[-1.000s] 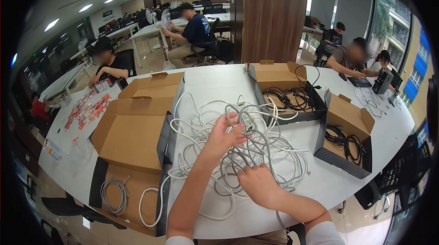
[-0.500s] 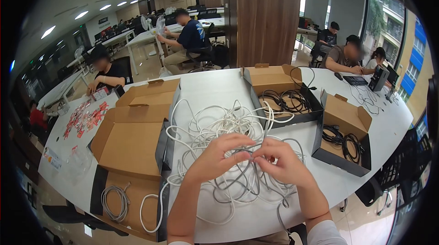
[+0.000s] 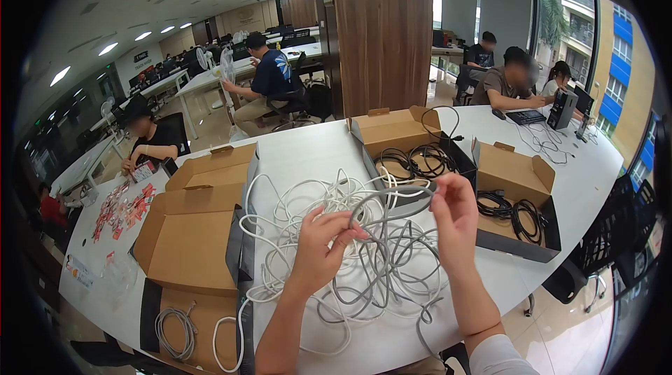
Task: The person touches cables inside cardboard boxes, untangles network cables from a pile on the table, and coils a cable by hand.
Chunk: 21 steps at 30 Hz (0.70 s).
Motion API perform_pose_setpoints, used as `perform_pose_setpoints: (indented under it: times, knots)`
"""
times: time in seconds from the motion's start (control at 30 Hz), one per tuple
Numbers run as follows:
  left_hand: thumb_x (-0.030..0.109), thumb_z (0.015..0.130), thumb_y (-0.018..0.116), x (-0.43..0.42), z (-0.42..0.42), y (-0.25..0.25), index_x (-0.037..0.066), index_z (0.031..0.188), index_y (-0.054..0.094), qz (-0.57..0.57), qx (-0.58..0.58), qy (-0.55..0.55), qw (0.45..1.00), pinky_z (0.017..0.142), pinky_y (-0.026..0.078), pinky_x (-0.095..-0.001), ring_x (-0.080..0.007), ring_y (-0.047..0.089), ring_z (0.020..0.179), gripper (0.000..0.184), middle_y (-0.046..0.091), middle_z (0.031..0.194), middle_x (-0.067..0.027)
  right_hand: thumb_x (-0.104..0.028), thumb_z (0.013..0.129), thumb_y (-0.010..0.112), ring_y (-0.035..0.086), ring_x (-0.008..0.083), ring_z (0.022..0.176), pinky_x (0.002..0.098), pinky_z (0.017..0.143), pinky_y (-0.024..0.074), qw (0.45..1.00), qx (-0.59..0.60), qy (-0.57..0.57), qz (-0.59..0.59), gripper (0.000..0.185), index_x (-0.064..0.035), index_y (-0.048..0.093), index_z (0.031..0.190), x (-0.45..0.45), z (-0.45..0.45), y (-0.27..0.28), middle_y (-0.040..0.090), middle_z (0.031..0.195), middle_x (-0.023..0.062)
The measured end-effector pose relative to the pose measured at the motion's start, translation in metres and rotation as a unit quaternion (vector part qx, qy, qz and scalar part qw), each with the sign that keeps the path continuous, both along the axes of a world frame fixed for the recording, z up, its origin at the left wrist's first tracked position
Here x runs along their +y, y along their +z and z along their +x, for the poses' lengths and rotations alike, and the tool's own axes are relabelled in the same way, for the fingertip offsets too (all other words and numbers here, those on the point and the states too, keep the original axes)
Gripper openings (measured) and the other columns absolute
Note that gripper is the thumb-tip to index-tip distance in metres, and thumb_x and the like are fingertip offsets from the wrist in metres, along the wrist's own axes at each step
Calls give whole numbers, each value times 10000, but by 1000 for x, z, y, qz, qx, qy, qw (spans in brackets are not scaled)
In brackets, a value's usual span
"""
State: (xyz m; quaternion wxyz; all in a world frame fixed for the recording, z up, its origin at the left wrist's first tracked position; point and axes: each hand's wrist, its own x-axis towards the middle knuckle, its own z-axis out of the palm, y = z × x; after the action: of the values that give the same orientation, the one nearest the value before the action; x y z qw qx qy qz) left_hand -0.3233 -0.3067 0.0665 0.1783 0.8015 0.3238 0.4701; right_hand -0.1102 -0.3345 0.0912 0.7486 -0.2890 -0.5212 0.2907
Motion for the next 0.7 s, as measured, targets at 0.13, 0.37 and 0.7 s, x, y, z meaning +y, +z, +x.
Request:
perform_pose_setpoints:
  times: [0.13,0.37,0.7]
  knots:
    - [115,917,581,-10,-2,4,40,929,634,24,-55,73,996,906,403,-389,-150,652,786,93,668,688,-49,17,844,584,521,175,776,262,711,426,960,-183,-134,162,198,-9,544,1036,-15,-27,-4,538,862,46]
    - [228,929,617,-39,-6,21,16,924,589,-180,-376,-67,907,573,446,-217,-126,597,568,214,666,700,-98,-165,763,745,586,230,722,371,642,436,839,-538,55,57,266,-71,650,992,-8,-40,-28,610,839,48]
    - [202,883,659,-25,10,3,9,1206,559,-249,-63,-227,939,841,504,-322,-192,635,976,389,649,1099,-135,-96,833,692,622,162,712,272,645,465,976,-191,105,25,96,-36,684,759,-20,-26,-8,682,871,77]
